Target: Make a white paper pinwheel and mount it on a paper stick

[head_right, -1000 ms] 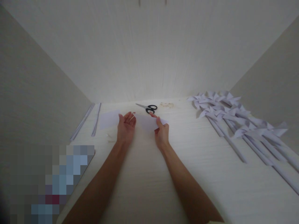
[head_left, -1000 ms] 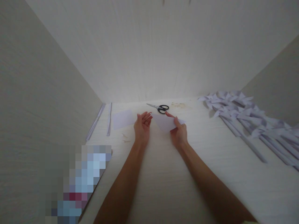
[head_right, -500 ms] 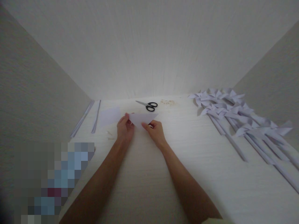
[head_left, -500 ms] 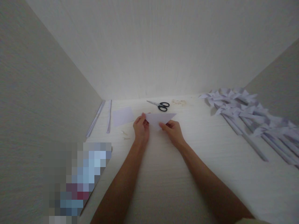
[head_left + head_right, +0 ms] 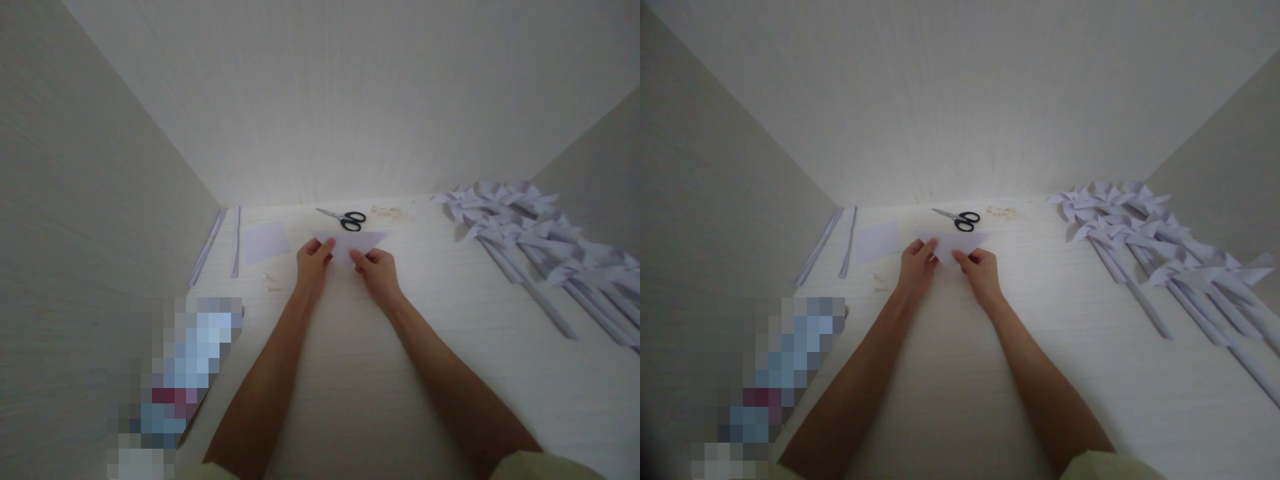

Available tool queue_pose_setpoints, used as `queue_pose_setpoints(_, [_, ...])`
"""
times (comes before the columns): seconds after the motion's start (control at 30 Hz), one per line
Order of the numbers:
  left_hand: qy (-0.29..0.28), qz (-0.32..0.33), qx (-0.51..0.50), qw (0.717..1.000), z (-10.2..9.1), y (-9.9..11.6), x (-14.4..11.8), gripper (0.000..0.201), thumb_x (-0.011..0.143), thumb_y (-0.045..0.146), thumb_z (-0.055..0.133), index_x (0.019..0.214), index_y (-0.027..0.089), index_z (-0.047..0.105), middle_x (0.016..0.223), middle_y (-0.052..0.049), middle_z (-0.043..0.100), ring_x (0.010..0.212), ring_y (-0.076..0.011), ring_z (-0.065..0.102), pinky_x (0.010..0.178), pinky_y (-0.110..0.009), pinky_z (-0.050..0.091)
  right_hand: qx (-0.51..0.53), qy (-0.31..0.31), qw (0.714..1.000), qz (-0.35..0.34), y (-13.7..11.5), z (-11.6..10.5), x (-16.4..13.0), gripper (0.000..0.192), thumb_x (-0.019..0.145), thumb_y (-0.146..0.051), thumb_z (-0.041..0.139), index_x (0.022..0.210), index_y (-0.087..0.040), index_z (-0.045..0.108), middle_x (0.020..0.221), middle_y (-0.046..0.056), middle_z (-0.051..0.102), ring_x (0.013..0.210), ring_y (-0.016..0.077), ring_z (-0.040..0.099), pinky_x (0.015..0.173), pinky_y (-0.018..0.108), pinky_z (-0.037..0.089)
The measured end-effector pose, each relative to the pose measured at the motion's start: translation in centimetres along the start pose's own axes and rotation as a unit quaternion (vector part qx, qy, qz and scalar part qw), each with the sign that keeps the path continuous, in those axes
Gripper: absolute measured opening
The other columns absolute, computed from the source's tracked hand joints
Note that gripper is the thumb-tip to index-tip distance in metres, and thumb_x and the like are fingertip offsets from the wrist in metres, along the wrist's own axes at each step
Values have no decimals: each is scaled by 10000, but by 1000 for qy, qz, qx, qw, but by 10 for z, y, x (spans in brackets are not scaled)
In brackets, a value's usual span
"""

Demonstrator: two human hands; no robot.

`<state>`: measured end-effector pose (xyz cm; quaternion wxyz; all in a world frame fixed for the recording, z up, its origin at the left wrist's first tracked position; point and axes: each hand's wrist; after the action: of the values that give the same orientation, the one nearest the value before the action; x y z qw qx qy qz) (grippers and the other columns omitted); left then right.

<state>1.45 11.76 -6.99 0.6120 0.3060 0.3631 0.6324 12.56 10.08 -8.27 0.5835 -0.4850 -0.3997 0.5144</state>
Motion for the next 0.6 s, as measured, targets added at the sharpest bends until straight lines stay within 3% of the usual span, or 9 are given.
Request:
queue_pose_setpoints(0.17, [28, 66, 152, 986, -3, -6, 0, 242, 556, 286, 660, 427, 140, 516, 420, 33, 491, 434, -51, 416, 482, -193, 306, 61, 11, 998, 7, 0, 1, 2, 238, 577, -340, 652, 495, -157, 525, 419, -57, 435, 395, 56, 348, 399, 209, 251])
queue_pose_setpoints(0.4, [70, 49, 19, 996, -3, -1, 3, 251, 542, 236, 666, 419, 147, 466, 420, 58, 450, 432, -38, 414, 487, -178, 324, 104, -37, 994, -4, -7, 3, -1, 161, 642, -327, 595, 614, -170, 618, 563, -20, 539, 459, 52, 394, 435, 195, 296])
queue_pose_setpoints(0.6, [73, 34, 3, 997, -1, 0, 4, 251, 535, 226, 674, 427, 144, 463, 429, 58, 446, 433, -34, 416, 488, -176, 331, 83, -44, 996, 0, -5, 2, 0, 121, 608, -288, 624, 655, -176, 633, 526, -32, 539, 464, 62, 419, 454, 208, 310])
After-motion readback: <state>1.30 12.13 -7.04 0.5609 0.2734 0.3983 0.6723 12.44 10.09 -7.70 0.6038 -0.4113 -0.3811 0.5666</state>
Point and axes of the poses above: each hand's wrist, its own x-axis towards the middle knuckle, its own z-axis out of the palm, y = z × x
